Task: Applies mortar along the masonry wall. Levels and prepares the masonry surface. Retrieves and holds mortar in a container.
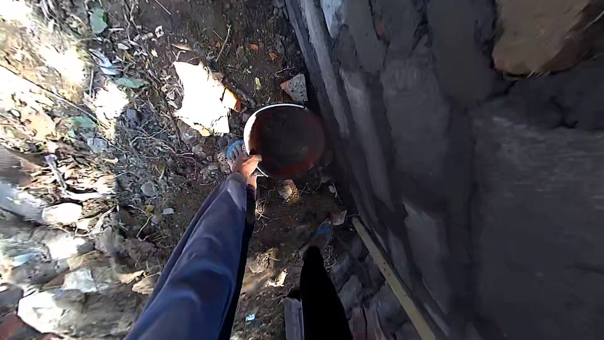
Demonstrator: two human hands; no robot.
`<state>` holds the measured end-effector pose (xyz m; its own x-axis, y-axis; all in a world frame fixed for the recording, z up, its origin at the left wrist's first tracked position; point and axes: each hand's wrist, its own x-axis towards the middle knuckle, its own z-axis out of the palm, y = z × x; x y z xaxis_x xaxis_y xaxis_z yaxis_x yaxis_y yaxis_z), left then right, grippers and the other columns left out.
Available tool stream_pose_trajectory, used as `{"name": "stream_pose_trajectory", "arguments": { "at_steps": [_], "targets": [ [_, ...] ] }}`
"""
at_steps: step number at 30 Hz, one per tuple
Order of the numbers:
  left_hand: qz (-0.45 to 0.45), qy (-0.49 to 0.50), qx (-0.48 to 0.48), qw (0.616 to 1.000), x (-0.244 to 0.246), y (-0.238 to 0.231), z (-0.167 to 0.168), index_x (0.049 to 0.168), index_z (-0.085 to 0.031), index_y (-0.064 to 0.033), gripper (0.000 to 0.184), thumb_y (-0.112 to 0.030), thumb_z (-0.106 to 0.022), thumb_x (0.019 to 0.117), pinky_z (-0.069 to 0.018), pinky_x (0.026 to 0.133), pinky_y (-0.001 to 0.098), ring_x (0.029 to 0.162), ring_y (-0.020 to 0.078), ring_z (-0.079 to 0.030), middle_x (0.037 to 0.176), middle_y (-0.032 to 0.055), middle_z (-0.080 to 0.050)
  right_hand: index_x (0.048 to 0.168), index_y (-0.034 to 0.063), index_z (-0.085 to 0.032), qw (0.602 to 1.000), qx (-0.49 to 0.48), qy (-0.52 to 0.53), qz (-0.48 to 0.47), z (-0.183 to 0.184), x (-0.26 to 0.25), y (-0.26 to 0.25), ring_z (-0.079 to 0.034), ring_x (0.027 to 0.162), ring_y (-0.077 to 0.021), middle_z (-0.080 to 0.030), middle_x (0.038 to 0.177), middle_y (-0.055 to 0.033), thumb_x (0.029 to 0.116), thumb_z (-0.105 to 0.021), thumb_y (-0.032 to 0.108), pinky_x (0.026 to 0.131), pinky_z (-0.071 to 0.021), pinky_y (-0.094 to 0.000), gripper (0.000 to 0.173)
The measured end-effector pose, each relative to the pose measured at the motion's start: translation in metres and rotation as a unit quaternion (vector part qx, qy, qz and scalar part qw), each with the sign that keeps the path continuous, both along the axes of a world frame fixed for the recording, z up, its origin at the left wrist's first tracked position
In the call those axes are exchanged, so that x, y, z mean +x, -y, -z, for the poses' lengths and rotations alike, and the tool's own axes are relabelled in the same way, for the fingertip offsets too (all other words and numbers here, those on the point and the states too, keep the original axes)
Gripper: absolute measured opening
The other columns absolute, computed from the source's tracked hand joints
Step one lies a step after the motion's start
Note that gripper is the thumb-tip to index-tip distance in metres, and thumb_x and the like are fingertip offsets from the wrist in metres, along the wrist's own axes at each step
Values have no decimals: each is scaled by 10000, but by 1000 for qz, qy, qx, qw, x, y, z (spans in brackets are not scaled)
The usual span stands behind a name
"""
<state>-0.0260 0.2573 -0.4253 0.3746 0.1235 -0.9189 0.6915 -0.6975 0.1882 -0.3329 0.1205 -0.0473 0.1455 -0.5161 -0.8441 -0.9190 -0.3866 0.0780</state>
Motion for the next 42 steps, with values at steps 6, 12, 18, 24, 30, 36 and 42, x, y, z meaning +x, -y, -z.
{"name": "stream_pose_trajectory", "arguments": {
  "at_steps": [6,12,18,24,30,36,42],
  "targets": [
    [-160,-8,-84,983,-38,19,-101,1416,-503,-81,446,-132,-614,986,-576,758,514,972,298,-655,1199,190,-637,1463,132,-576,991,70,52,-98,66,118,17,-723,1042,-375,-682,1308,-171,1096,-394,406,865,-585,-581,492],
    [-136,51,-151,978,-64,-4,-326,1560,-276,-6,682,44,-551,938,-532,983,417,1225,260,-583,1440,226,-502,1525,65,-456,957,189,-69,-211,-15,183,37,-578,1263,-493,-559,1427,-281,1073,-449,227,991,-480,-666,480],
    [-42,84,-140,986,-84,-23,-522,1492,-359,50,605,17,-594,936,-540,983,389,1177,222,-613,1368,223,-552,1503,117,-502,989,94,43,-104,-175,153,53,-643,1161,-479,-611,1362,-270,1110,-349,363,946,-513,-647,489],
    [163,233,-222,933,-125,-28,-616,1552,-299,62,775,-28,-619,853,-453,1107,353,1319,206,-550,1477,242,-502,1398,-48,-531,932,131,224,-253,-256,116,65,-645,1131,-476,-624,1265,-303,1055,-465,81,921,-526,-613,372],
    [-7,253,-239,938,-215,0,-650,1502,-360,58,574,41,-546,960,-526,1000,330,1195,175,-602,1402,208,-540,1400,-15,-559,924,122,235,-275,-306,25,61,-610,1206,-481,-631,1292,-289,1077,-438,127,982,-483,-642,373],
    [-154,287,-251,912,-312,18,-675,1490,-386,42,626,52,-540,883,-551,916,353,1095,198,-628,1314,212,-577,1314,-37,-591,968,2,163,-191,-339,-40,85,-658,1131,-465,-652,1236,-290,1041,-489,129,890,-540,-619,336],
    [-200,264,-255,908,-341,29,-701,1456,-452,41,645,99,-571,824,-557,856,358,1024,209,-638,1249,196,-612,1333,-74,-577,928,224,167,-246,-306,-66,106,-569,1286,-446,-598,1334,-312,1133,-321,291,1086,-422,-603,489]
  ]
}}
